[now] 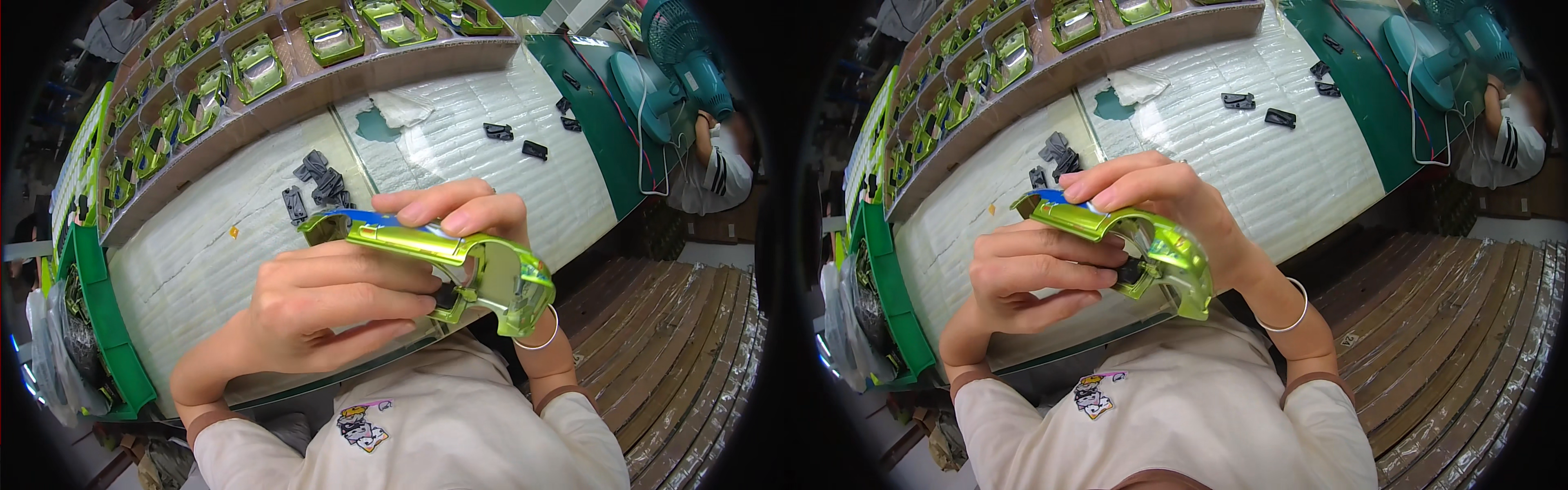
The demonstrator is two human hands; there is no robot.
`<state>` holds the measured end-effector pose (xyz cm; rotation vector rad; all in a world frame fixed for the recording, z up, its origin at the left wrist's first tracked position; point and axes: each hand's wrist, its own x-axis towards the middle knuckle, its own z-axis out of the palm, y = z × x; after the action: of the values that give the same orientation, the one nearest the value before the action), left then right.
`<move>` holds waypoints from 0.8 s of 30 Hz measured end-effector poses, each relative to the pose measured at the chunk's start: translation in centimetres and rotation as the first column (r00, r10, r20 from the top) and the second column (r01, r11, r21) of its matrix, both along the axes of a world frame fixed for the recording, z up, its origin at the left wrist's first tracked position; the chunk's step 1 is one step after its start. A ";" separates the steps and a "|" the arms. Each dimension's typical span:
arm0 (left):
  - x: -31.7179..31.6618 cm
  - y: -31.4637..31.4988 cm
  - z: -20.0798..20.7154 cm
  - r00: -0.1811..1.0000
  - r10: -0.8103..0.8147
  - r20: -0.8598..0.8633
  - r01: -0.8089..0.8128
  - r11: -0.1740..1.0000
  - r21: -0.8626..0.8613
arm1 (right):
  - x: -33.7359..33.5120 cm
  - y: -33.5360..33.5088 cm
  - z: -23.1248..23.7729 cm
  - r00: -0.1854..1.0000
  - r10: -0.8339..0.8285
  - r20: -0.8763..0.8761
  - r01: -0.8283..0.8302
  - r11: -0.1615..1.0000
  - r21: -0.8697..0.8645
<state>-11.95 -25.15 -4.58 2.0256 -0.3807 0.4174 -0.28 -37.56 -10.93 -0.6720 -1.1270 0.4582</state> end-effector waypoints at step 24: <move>0.7 1.1 -1.7 0.928 -0.156 -0.338 -0.195 0.570 -0.798 | 0.4 -0.1 1.9 0.954 -0.117 -0.274 0.007 0.929 -0.371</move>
<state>-11.27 -24.03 -6.33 1.1143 0.0993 0.1465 0.12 -37.61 -9.00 -0.9302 -0.7407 0.6994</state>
